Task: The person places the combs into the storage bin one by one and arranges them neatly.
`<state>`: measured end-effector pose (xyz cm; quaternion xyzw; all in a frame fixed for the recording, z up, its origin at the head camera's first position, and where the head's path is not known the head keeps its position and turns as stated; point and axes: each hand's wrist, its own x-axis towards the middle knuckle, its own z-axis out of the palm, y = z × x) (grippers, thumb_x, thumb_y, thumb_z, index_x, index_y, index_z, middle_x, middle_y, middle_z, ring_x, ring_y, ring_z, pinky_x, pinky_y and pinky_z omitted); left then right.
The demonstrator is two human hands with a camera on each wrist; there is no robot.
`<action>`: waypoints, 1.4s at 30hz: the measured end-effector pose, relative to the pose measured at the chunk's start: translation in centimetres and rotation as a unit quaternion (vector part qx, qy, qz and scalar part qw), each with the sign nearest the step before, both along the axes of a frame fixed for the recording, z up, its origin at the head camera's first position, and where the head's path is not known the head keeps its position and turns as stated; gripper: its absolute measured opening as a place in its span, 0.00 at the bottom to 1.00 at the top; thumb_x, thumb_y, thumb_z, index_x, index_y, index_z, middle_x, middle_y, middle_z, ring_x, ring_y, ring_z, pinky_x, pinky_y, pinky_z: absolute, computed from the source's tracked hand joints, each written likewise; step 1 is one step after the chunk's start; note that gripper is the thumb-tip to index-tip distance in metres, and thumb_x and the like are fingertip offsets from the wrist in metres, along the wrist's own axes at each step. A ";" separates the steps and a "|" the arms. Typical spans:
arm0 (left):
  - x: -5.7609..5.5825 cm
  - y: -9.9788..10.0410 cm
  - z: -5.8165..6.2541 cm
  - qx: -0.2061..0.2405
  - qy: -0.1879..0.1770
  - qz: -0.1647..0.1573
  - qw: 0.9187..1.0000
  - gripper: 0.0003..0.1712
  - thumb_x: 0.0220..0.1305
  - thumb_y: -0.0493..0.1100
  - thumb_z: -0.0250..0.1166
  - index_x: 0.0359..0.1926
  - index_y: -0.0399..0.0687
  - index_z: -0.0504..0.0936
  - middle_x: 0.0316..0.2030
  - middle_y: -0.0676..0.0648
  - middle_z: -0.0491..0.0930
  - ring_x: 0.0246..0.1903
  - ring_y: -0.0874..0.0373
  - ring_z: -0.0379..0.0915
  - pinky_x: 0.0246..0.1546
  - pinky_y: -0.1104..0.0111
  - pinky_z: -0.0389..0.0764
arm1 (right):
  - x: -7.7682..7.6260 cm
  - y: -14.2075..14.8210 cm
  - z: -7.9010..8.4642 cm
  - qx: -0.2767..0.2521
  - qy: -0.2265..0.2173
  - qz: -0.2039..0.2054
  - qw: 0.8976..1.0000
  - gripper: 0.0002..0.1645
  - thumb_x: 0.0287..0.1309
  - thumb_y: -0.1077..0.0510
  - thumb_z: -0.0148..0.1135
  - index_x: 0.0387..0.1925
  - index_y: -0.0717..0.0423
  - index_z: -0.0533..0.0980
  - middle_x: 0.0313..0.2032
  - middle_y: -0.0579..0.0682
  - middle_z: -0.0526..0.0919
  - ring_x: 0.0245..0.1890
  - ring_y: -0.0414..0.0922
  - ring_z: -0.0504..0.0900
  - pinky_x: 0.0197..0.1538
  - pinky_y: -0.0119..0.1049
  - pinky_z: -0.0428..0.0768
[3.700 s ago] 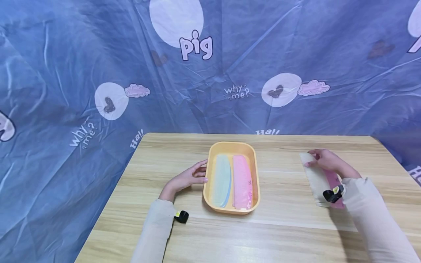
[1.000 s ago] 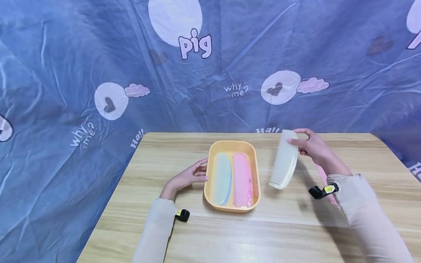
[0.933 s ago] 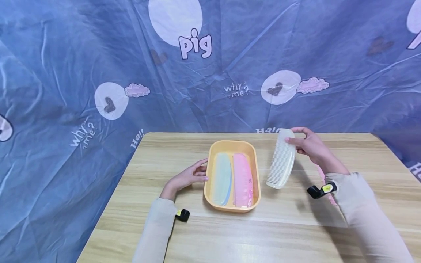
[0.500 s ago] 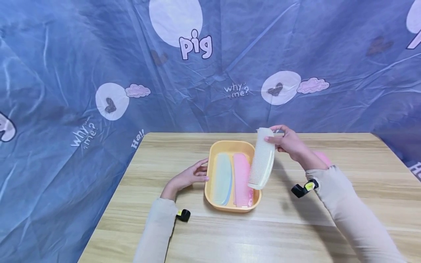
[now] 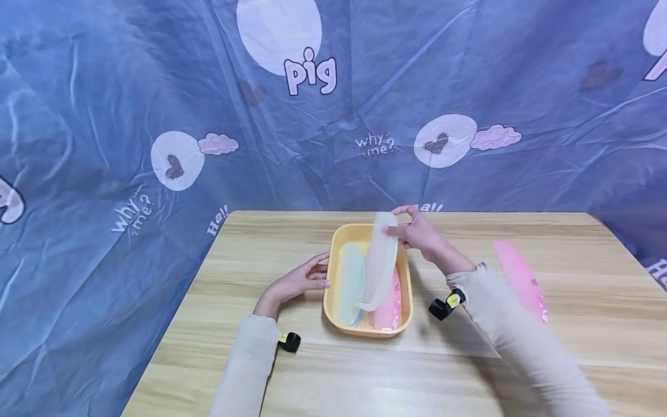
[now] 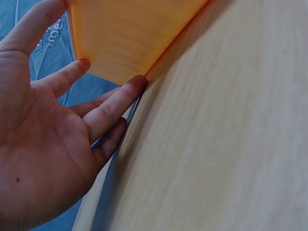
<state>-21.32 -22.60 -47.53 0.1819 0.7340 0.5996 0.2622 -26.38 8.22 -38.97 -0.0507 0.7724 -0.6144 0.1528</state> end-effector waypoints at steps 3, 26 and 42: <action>0.0 0.0 0.0 -0.001 0.004 0.001 1.000 0.49 0.62 0.44 0.67 0.76 0.51 0.46 0.70 0.34 0.58 0.70 0.41 0.55 0.69 0.53 0.64 | 0.2 -1.4 -0.3 -0.004 0.004 0.010 1.000 0.33 0.59 0.63 0.63 0.60 0.60 0.56 0.17 0.39 0.75 0.15 0.36 0.70 0.21 0.27 0.66; 0.1 0.0 0.4 -0.001 0.000 0.006 1.000 0.49 0.63 0.42 0.66 0.76 0.51 0.46 0.69 0.33 0.59 0.69 0.41 0.56 0.69 0.52 0.63 | 0.2 -5.5 -2.4 0.020 -0.018 0.047 0.999 0.33 0.59 0.64 0.63 0.60 0.61 0.56 0.18 0.45 0.77 0.13 0.39 0.70 0.20 0.30 0.64; 0.1 0.2 0.4 0.002 -0.009 0.006 1.000 0.51 0.61 0.44 0.68 0.76 0.50 0.46 0.69 0.32 0.60 0.67 0.39 0.61 0.69 0.54 0.64 | 0.1 -5.1 -1.4 0.104 -0.036 0.094 0.990 0.38 0.52 0.71 0.62 0.62 0.64 0.56 0.19 0.46 0.68 0.16 0.40 0.69 0.23 0.30 0.70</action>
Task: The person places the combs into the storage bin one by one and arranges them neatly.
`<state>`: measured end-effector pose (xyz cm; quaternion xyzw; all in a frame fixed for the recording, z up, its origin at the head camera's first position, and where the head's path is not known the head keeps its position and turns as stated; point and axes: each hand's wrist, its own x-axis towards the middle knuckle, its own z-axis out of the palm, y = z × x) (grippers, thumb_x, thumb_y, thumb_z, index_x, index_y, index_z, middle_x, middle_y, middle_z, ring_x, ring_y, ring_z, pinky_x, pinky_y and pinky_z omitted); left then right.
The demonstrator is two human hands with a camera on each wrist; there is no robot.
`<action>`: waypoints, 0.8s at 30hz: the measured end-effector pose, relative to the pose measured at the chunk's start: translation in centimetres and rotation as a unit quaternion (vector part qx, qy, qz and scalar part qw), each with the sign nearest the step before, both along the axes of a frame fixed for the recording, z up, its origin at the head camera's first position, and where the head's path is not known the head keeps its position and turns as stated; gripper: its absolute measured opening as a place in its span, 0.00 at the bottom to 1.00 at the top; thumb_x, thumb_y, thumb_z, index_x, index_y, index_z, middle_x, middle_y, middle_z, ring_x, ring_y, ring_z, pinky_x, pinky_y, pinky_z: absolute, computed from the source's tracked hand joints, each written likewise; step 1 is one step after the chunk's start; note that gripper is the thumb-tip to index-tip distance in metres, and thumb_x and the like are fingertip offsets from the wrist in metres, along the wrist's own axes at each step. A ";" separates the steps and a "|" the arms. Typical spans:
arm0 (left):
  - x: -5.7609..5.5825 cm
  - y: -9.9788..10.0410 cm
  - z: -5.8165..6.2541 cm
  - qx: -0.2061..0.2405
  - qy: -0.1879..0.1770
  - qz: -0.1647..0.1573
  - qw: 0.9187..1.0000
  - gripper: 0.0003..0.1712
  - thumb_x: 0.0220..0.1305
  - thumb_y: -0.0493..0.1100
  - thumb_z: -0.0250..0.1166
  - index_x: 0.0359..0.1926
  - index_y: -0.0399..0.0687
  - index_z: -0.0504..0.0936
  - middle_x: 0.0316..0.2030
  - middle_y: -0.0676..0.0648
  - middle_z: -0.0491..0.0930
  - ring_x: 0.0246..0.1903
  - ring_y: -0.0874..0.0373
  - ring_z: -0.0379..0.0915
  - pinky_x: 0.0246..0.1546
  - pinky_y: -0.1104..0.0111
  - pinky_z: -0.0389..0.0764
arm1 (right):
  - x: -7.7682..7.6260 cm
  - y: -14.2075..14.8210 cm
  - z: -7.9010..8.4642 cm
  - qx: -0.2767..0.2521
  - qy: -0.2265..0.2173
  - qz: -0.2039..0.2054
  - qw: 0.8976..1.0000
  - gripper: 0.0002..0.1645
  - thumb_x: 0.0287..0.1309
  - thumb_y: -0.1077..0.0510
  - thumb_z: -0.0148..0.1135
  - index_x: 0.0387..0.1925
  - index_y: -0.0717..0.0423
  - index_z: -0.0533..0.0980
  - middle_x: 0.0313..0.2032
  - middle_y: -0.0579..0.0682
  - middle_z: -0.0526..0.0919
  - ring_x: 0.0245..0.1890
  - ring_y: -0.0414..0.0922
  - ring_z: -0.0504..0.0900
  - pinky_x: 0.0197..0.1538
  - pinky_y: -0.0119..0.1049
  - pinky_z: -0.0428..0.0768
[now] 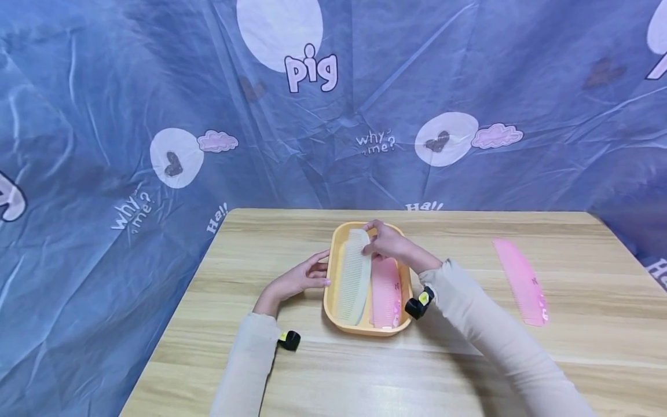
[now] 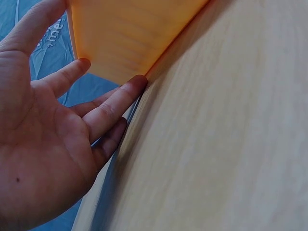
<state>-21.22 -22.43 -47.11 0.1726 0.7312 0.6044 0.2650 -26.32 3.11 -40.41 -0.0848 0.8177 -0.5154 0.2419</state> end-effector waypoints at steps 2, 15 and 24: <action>0.0 0.0 0.1 -0.001 -0.002 -0.001 1.000 0.51 0.62 0.43 0.67 0.76 0.50 0.46 0.69 0.32 0.60 0.67 0.39 0.61 0.69 0.54 0.64 | -0.1 -0.1 0.0 0.016 0.013 0.011 1.000 0.37 0.51 0.71 0.64 0.61 0.65 0.58 0.20 0.47 0.70 0.16 0.39 0.70 0.23 0.30 0.72; 0.2 0.0 0.2 0.002 0.000 -0.009 1.000 0.49 0.63 0.42 0.65 0.77 0.51 0.45 0.71 0.33 0.57 0.70 0.40 0.56 0.69 0.53 0.63 | -1.0 -0.5 -0.1 0.100 0.070 0.068 0.990 0.33 0.51 0.69 0.66 0.57 0.67 0.63 0.25 0.55 0.80 0.18 0.43 0.81 0.25 0.37 0.80; 0.1 -0.2 0.0 0.005 -0.010 -0.009 1.000 0.50 0.62 0.45 0.67 0.76 0.55 0.46 0.74 0.39 0.53 0.72 0.44 0.53 0.71 0.53 0.60 | -1.1 -0.6 0.5 0.110 0.106 0.049 0.987 0.31 0.53 0.68 0.66 0.59 0.69 0.68 0.32 0.54 0.74 0.25 0.51 0.85 0.32 0.39 0.84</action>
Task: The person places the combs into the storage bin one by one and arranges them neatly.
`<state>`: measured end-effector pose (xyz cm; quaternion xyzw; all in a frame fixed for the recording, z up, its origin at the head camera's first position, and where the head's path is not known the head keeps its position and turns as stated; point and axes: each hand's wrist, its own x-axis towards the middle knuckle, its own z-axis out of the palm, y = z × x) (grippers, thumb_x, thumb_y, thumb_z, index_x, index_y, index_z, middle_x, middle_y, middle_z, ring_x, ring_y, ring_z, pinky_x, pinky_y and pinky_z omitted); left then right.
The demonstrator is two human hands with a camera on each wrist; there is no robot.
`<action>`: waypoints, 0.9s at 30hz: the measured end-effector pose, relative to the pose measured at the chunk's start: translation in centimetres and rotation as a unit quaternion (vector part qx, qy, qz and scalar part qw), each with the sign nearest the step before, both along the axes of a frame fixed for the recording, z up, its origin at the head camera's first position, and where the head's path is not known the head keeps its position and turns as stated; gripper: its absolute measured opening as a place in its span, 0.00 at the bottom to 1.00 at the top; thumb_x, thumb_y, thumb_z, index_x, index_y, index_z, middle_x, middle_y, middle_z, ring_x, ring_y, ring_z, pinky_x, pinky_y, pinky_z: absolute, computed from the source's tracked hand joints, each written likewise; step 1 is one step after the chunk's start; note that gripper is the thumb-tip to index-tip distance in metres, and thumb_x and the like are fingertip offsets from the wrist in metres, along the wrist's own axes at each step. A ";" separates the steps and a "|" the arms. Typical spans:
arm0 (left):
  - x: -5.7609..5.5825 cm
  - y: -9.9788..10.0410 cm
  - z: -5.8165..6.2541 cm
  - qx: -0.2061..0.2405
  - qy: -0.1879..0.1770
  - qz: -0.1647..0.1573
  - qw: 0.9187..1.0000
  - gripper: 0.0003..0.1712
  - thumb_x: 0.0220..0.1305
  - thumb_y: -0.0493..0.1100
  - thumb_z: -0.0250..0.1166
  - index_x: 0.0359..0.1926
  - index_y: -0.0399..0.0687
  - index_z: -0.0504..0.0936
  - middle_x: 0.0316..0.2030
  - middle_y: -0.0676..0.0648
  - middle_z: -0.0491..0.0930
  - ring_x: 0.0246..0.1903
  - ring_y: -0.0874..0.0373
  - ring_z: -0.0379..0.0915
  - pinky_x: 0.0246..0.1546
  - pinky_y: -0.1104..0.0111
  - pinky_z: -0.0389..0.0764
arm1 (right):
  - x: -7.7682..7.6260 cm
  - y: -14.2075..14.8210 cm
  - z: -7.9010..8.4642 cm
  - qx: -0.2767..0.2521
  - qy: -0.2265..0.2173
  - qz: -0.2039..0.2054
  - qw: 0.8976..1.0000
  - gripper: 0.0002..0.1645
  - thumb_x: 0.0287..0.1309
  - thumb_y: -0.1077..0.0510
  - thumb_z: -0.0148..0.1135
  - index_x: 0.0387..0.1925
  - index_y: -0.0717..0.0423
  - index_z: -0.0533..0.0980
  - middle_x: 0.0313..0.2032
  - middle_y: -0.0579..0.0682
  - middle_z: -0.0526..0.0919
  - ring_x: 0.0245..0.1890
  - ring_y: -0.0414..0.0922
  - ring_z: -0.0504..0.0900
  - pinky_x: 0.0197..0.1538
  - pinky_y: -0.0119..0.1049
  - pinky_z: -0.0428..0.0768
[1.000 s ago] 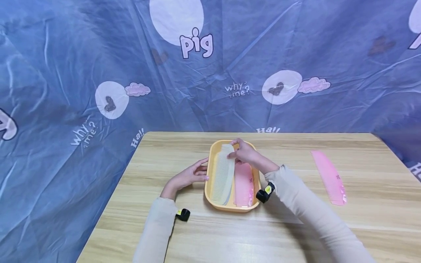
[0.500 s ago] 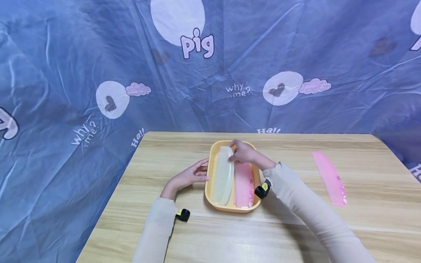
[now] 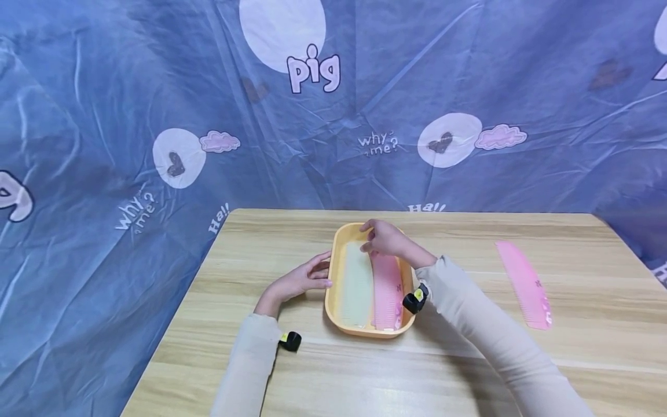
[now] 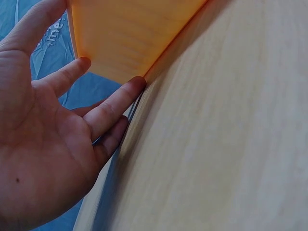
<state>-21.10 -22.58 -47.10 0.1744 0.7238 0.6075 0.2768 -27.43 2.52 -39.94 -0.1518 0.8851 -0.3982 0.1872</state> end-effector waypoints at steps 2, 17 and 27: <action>0.0 -0.1 -0.1 0.001 0.001 -0.001 1.000 0.49 0.62 0.45 0.67 0.76 0.55 0.46 0.73 0.38 0.53 0.72 0.43 0.53 0.71 0.53 0.61 | -0.1 0.2 0.2 -0.025 -0.011 -0.002 1.000 0.31 0.54 0.68 0.66 0.59 0.68 0.67 0.30 0.52 0.72 0.25 0.51 0.84 0.32 0.41 0.84; 0.0 -0.2 -0.1 -0.007 0.013 0.001 1.000 0.49 0.63 0.44 0.66 0.76 0.54 0.47 0.72 0.37 0.55 0.71 0.44 0.54 0.70 0.53 0.62 | 0.0 3.8 2.6 -0.095 0.003 0.004 0.995 0.30 0.55 0.63 0.65 0.58 0.67 0.68 0.40 0.55 0.73 0.27 0.42 0.80 0.30 0.36 0.80; 0.3 0.0 0.2 0.006 0.013 -0.011 1.000 0.48 0.65 0.42 0.64 0.77 0.49 0.45 0.72 0.35 0.54 0.71 0.40 0.54 0.70 0.52 0.61 | -0.3 8.7 3.7 -0.103 -0.027 -0.027 0.994 0.31 0.58 0.60 0.63 0.61 0.64 0.65 0.45 0.54 0.72 0.33 0.41 0.81 0.34 0.33 0.79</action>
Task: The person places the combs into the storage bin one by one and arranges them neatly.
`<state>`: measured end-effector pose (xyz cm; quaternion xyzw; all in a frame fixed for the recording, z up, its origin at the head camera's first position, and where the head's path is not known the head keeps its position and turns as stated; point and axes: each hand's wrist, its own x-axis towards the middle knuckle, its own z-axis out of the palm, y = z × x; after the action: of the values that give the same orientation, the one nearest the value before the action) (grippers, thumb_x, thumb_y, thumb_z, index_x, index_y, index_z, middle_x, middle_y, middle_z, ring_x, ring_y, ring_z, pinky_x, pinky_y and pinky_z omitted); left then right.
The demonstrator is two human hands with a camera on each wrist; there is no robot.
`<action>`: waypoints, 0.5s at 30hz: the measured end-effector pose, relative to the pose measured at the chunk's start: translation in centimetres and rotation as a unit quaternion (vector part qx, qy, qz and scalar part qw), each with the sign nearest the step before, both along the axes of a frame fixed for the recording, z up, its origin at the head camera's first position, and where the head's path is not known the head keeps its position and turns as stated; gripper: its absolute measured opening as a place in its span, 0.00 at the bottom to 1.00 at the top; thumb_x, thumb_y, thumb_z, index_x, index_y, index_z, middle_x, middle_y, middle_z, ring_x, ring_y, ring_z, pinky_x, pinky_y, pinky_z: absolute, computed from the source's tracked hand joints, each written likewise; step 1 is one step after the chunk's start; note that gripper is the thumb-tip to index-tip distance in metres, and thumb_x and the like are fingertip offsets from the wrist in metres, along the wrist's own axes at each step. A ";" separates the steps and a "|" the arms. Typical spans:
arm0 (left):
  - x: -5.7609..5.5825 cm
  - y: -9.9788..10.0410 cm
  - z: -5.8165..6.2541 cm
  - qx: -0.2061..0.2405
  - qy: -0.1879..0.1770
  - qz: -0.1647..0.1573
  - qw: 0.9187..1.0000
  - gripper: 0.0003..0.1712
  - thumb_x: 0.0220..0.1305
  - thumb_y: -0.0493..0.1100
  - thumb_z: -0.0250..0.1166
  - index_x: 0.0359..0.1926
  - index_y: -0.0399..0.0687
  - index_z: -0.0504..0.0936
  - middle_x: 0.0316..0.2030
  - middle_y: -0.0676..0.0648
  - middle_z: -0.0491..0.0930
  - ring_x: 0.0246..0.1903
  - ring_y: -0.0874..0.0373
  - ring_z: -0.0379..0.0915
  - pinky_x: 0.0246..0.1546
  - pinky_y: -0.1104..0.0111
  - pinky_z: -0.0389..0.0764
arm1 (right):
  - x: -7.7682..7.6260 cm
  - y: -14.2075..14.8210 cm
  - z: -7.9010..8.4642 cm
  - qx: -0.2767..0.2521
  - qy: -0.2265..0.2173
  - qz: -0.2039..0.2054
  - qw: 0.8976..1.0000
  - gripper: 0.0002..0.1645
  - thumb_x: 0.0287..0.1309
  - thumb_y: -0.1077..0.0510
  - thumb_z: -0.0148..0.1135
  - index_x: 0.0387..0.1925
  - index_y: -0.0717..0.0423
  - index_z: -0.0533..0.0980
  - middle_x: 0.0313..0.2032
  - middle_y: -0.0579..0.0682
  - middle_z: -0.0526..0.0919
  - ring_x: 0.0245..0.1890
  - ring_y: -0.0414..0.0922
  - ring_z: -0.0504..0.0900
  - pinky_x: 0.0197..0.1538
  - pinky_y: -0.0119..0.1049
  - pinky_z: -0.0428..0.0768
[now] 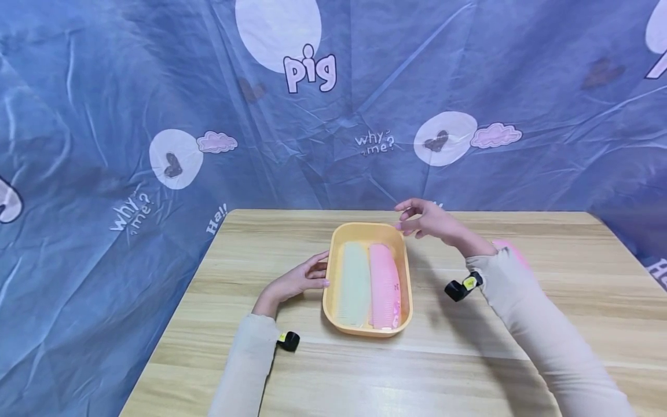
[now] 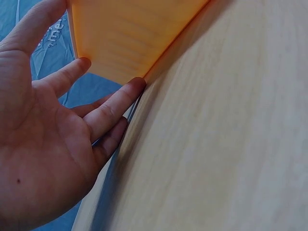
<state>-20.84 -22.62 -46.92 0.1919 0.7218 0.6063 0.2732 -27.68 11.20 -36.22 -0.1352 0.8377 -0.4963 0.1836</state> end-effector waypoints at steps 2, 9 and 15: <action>0.0 0.0 0.1 0.001 -0.001 0.002 1.000 0.48 0.65 0.42 0.64 0.77 0.50 0.45 0.72 0.35 0.54 0.71 0.40 0.54 0.70 0.52 0.61 | -0.1 1.0 0.1 0.001 0.002 -0.010 1.000 0.31 0.58 0.60 0.63 0.61 0.64 0.65 0.45 0.54 0.72 0.33 0.40 0.81 0.34 0.34 0.79; 0.0 0.0 -0.1 -0.008 0.001 0.005 1.000 0.47 0.66 0.41 0.63 0.77 0.51 0.45 0.72 0.35 0.54 0.71 0.41 0.55 0.70 0.52 0.61 | 0.0 4.6 0.2 0.015 0.006 -0.034 0.999 0.34 0.59 0.59 0.63 0.63 0.64 0.63 0.44 0.50 0.72 0.34 0.36 0.81 0.37 0.34 0.80; 0.0 0.1 0.0 -0.006 -0.003 0.006 1.000 0.47 0.65 0.41 0.63 0.77 0.51 0.45 0.72 0.34 0.54 0.70 0.41 0.55 0.70 0.52 0.62 | 0.3 7.7 0.1 0.039 0.026 -0.045 0.998 0.33 0.61 0.57 0.62 0.64 0.63 0.62 0.47 0.52 0.71 0.36 0.33 0.82 0.41 0.36 0.81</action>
<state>-20.80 -22.52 -46.92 0.1839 0.7258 0.6043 0.2724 -27.34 18.92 -36.08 -0.1022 0.8662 -0.4673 0.1445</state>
